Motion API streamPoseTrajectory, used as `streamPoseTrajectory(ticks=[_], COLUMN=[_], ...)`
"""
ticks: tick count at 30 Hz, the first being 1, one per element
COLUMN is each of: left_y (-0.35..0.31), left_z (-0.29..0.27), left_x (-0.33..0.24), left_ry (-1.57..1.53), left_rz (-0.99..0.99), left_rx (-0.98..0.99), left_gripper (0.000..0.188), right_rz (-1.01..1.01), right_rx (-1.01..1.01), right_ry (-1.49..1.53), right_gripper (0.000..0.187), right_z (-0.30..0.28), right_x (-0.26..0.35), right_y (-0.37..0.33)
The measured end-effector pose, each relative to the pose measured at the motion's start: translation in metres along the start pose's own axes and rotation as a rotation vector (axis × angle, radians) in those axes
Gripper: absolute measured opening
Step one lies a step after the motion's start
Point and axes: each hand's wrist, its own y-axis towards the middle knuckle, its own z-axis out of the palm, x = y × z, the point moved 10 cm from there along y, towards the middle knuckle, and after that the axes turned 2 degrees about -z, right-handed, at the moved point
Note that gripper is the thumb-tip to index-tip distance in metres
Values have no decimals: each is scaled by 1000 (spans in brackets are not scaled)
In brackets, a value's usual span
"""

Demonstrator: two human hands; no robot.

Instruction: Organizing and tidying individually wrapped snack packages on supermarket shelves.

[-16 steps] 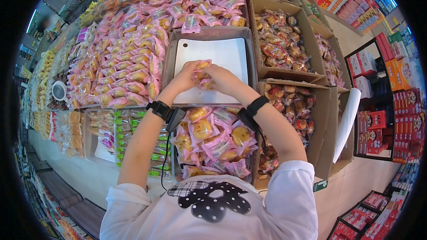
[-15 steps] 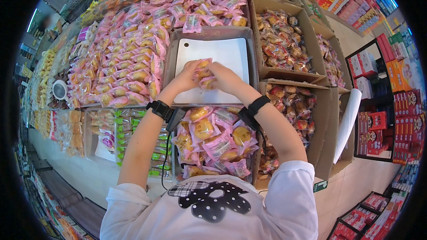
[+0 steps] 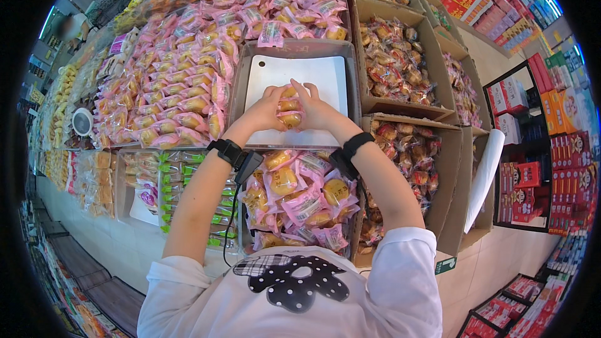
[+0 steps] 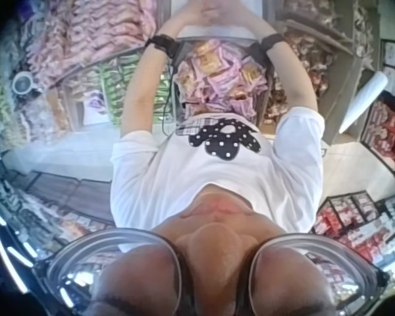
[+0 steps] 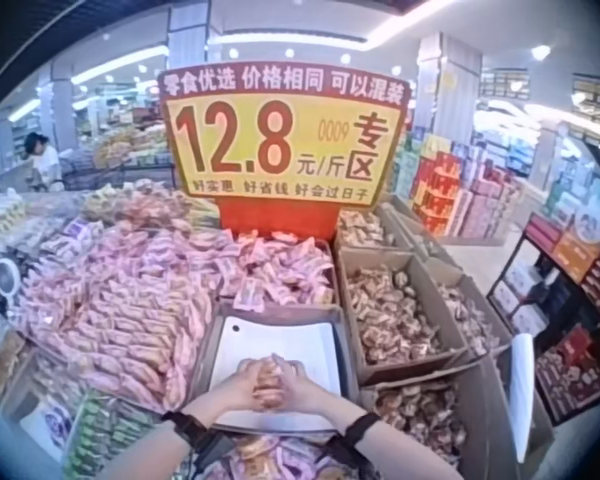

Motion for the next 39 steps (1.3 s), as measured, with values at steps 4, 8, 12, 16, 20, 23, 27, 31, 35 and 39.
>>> streamPoseTrajectory(ticks=[4,8,12,16,20,23,27,31,35,39], left_y=[3,5,17,34,50,58,61,60,71,61], left_z=[6,3,-17,-33,-33,-47,-56,-62,-60,-60], left_x=[-16,-13,-23,-18,-4,-9,-4,1,-9,-3], left_ry=[324,467,561,651,759,851,978,958,899,930], left_rz=[-96,-106,42,110,42,17,-5,-16,15,87], left_rx=[51,15,-173,-189,-125,-263,-289,-286,-250,-323], left_gripper=[100,92,77,56,44,41,41,43,48,55], right_rz=[-10,25,-93,-33,83,-90,8,117,-200,-224], right_rx=[112,147,0,16,34,-112,-55,-71,-95,-59], right_ry=[-176,-91,-132,-62,-162,-226,-127,335,-90,-216], right_gripper=[115,105,97,100,102,103,96,61,55,55], right_z=[2,9,-5,-6,5,-6,-6,-37,-60,-22], right_x=[-22,-21,-21,-23,-37,-36,-35,-43,-58,-46], right_y=[11,21,41,62,76,91,102,107,116,127])
